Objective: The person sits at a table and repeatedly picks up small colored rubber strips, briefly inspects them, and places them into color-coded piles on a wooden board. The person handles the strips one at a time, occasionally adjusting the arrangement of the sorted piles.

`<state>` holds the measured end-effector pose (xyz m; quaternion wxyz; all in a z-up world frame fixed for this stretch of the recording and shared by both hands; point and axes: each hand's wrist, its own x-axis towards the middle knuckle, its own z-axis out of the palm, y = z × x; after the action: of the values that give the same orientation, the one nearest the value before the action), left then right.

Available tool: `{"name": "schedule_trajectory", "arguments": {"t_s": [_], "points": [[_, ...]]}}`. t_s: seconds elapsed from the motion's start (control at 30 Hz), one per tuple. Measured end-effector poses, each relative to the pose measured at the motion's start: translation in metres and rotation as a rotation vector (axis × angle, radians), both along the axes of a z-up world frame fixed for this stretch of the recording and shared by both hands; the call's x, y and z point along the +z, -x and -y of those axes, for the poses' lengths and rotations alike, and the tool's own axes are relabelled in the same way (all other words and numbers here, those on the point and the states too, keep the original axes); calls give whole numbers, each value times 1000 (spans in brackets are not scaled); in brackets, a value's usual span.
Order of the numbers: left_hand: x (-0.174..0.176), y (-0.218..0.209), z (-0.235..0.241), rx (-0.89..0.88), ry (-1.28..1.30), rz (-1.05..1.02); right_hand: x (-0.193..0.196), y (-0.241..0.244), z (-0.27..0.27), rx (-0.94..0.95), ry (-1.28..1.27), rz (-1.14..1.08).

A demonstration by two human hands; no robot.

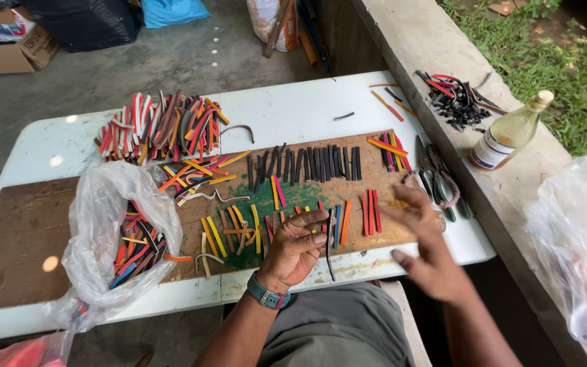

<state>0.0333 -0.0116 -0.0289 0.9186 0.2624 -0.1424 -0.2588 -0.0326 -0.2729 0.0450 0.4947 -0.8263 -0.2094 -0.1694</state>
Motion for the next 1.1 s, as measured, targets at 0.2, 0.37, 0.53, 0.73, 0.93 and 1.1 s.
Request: {"name": "schedule_trajectory", "arguments": {"t_s": [0.2, 0.37, 0.53, 0.73, 0.93, 1.1], "points": [[9, 12, 2, -13, 3, 35, -1, 10, -41, 63, 163, 19], [13, 13, 1, -17, 2, 36, 6, 8, -47, -63, 249, 110], [13, 9, 1, -4, -27, 26, 10, 12, -49, -28, 275, 228], [9, 7, -3, 7, -32, 64, 8, 26, -47, 4, 370, 277], [6, 11, -3, 111, -79, 95, -2, 34, -51, 6, 105, 81], [17, 18, -3, 111, -68, 67, -2, 24, -59, -51, 161, 158]]}}
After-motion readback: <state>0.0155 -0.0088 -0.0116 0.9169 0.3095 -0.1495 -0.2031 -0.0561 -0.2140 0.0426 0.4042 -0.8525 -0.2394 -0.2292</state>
